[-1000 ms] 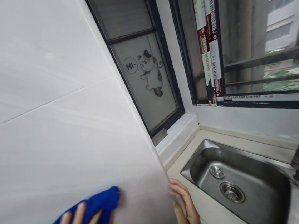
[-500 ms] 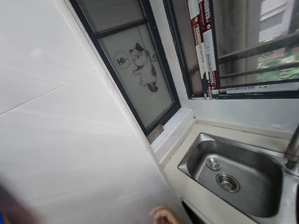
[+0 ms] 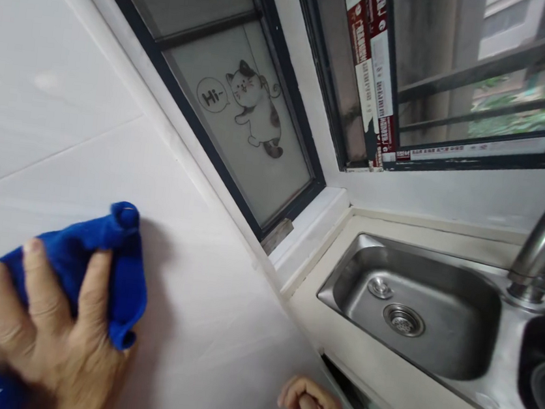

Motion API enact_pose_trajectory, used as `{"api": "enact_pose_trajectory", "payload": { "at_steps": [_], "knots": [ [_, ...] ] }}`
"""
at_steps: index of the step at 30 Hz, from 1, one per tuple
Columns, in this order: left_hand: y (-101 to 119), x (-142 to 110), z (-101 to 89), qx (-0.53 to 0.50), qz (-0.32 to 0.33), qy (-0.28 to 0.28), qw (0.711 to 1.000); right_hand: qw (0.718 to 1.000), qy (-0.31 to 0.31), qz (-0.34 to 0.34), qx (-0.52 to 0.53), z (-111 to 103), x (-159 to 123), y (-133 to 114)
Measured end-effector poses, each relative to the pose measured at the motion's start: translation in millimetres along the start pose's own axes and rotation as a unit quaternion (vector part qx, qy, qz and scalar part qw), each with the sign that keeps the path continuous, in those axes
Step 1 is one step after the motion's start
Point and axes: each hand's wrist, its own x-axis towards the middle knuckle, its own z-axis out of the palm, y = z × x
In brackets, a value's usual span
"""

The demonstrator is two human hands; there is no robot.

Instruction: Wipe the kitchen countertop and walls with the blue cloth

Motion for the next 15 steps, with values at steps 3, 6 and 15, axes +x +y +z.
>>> {"api": "enact_pose_trajectory", "payload": {
  "at_steps": [3,6,15],
  "knots": [
    [27,-9,15.7,0.053,0.018,0.018,0.998,1.000,0.008,-0.011,-0.011,-8,-2,-7],
    [54,-23,34.9,0.051,0.022,0.002,0.998,0.999,0.016,-0.006,-0.027,-19,-4,-12],
    [126,-73,92.1,-0.034,0.088,-0.077,0.993,0.999,0.008,0.025,-0.048,-45,5,-9]
  ]
}}
